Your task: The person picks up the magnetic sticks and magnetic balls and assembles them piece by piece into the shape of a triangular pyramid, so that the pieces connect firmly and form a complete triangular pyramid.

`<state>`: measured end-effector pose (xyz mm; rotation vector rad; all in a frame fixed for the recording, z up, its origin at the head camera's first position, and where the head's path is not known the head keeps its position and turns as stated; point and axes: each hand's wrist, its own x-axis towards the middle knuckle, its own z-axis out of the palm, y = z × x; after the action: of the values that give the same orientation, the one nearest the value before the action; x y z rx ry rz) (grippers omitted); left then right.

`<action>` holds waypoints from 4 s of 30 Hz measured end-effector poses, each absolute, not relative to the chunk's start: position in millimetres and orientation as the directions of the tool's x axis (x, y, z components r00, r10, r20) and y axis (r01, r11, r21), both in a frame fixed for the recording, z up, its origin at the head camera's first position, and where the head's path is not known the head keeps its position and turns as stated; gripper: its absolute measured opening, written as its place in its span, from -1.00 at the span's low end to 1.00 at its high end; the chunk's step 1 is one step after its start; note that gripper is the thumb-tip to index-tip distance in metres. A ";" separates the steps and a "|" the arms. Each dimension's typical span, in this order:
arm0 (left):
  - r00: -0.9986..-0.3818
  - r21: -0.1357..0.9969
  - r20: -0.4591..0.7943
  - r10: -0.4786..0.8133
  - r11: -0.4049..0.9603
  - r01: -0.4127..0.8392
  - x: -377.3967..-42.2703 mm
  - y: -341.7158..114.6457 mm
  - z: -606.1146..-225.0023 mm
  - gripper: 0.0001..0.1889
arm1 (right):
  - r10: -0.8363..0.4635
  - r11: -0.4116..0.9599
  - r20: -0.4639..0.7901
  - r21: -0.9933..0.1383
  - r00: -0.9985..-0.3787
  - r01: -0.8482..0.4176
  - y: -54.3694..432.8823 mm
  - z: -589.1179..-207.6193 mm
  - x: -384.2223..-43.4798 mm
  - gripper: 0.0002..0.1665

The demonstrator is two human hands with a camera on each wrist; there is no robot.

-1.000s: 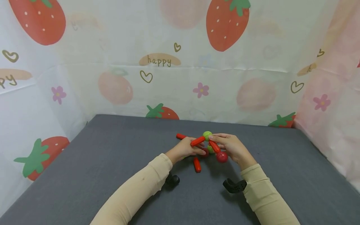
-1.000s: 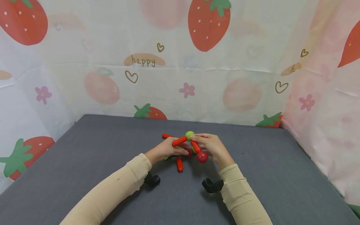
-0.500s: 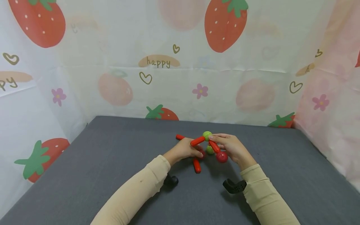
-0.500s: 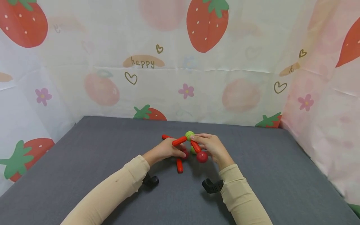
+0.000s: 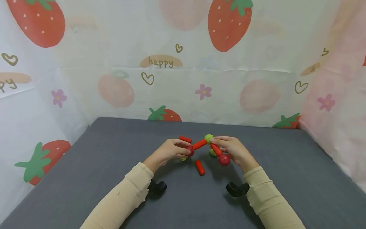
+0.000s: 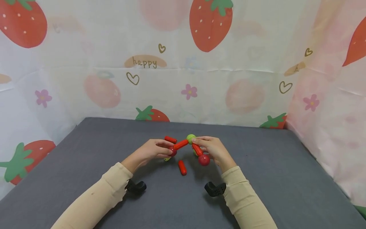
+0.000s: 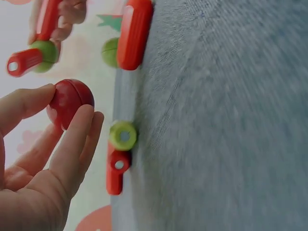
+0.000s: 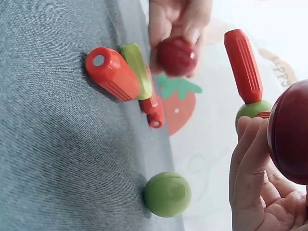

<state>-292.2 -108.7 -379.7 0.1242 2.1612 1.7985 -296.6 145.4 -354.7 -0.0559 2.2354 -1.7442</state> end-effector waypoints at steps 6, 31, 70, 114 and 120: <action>-0.944 0.972 -0.173 0.279 0.206 -0.117 -285.5 -117.3 -379.3 -0.61 | -0.224 0.267 -0.219 -0.951 -0.950 0.157 147.9 -355.6 -295.0 -0.30; -0.973 0.982 -0.125 0.194 0.166 -0.093 -254.6 -148.1 -385.5 -0.61 | -0.241 0.324 -0.205 -0.938 -0.949 0.121 137.8 -363.3 -293.5 -0.35; -0.900 0.969 -0.158 0.406 0.241 -0.061 -240.7 -141.0 -378.6 -0.51 | -0.285 0.347 -0.253 -0.926 -0.925 0.146 128.3 -368.1 -291.7 -0.42; -0.913 0.926 -0.250 0.322 0.356 -0.127 -247.5 -129.2 -385.2 -0.66 | -0.377 0.516 -0.273 -0.855 -0.885 0.044 124.0 -375.7 -291.4 -0.48; -0.913 0.925 -0.245 0.327 0.362 -0.118 -250.0 -129.8 -386.8 -0.66 | -0.370 0.530 -0.257 -0.848 -0.893 0.025 124.3 -376.6 -290.2 -0.50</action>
<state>-250.0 -129.8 -386.8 0.1827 2.2411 1.5695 -290.2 124.3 -376.6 -0.2828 2.3644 -1.3192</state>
